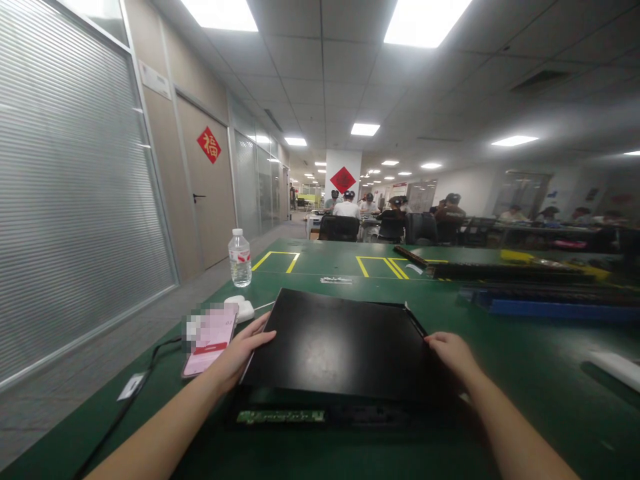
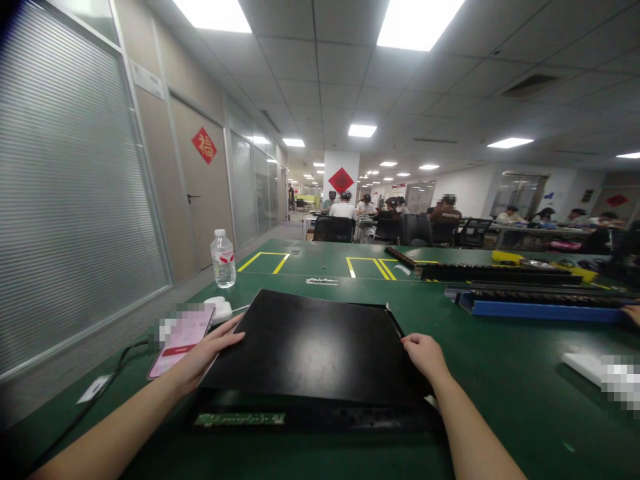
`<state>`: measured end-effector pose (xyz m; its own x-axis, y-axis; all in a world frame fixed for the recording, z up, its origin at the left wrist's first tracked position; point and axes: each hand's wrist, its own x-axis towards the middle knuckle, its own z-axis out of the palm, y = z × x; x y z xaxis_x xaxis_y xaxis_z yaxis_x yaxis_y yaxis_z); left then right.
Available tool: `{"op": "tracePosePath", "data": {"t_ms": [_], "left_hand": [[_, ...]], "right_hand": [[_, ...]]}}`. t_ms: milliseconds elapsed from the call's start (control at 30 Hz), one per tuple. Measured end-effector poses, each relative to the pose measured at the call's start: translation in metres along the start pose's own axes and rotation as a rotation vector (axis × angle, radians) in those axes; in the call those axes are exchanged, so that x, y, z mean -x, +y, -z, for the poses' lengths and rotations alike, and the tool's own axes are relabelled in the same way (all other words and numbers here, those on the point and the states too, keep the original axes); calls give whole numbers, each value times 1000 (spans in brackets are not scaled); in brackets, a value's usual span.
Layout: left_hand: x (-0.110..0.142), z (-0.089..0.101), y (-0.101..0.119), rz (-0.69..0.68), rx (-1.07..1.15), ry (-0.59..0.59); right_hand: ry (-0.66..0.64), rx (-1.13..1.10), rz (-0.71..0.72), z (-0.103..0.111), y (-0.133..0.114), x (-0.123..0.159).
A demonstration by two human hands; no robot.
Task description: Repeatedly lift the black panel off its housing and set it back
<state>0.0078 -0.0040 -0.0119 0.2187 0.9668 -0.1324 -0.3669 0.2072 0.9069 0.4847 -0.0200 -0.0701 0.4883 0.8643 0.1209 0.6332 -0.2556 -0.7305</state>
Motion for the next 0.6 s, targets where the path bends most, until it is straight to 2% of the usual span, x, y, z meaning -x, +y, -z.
{"op": "tracePosePath", "data": {"t_ms": [333,600], "left_hand": [[-4,4,-1,-28,-19,-38],[1,-2,1,-131,-12,-89]], "right_hand": [[-13,-9,-2,-2,-1,1],[19,-80,-14,-8,6,-7]]}}
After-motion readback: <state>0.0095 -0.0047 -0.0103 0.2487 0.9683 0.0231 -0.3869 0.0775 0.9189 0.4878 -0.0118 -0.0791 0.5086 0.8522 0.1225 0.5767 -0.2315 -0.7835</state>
